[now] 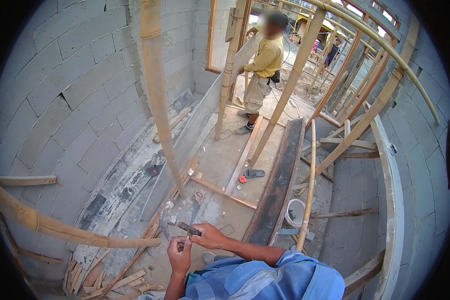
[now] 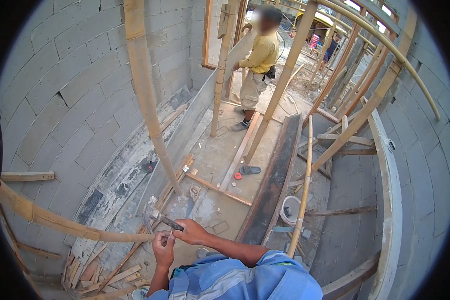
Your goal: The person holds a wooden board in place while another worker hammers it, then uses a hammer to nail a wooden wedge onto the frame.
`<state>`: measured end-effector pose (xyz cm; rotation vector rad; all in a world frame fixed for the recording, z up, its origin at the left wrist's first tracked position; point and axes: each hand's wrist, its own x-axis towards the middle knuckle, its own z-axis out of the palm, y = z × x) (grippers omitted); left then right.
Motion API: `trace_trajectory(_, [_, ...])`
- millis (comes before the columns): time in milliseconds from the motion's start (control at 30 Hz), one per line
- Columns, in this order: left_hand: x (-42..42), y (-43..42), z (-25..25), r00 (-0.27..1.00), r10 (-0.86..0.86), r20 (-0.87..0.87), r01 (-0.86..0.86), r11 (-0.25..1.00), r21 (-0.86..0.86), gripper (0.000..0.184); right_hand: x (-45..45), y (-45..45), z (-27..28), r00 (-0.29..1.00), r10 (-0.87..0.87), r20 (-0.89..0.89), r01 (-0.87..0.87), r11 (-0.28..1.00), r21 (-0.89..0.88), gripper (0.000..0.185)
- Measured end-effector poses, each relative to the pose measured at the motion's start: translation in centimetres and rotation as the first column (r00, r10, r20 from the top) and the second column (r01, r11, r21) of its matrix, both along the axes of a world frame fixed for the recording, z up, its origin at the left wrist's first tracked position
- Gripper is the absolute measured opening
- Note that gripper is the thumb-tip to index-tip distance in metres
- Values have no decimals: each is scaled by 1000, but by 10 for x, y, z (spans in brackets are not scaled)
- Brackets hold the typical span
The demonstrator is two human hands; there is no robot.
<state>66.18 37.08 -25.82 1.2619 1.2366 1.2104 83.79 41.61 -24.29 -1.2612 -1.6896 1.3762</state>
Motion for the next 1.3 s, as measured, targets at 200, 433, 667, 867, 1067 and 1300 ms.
trace_trajectory(200, [-5, 4, -4, 983, 46, -180, -19, 989, 148, 11, -3, 3, -4, 997, 23, 78, -25, 1000, 15, 22])
trace_trajectory(433, [-7, 7, -5, 981, 58, -186, -27, 986, 165, 11, -5, 3, -3, 999, 12, 49, -13, 1000, 11, 20])
trace_trajectory(667, [-4, 9, -6, 999, 38, -33, -36, 998, 46, 12, -11, -1, -6, 992, -95, -86, 95, 995, -13, 19])
trace_trajectory(867, [-6, 9, 2, 970, 47, -240, 3, 979, 203, 13, -10, -3, -1, 991, -103, -80, 102, 995, -18, 20])
trace_trajectory(1067, [-11, 5, 9, 941, 80, -329, 19, 957, 288, 13, -12, -3, 0, 991, -69, -112, 65, 997, -37, 20])
trace_trajectory(1300, [-17, 0, 13, 905, 133, -405, 5, 947, 323, 14, -19, -3, -6, 993, -31, -111, 28, 999, -34, 23])
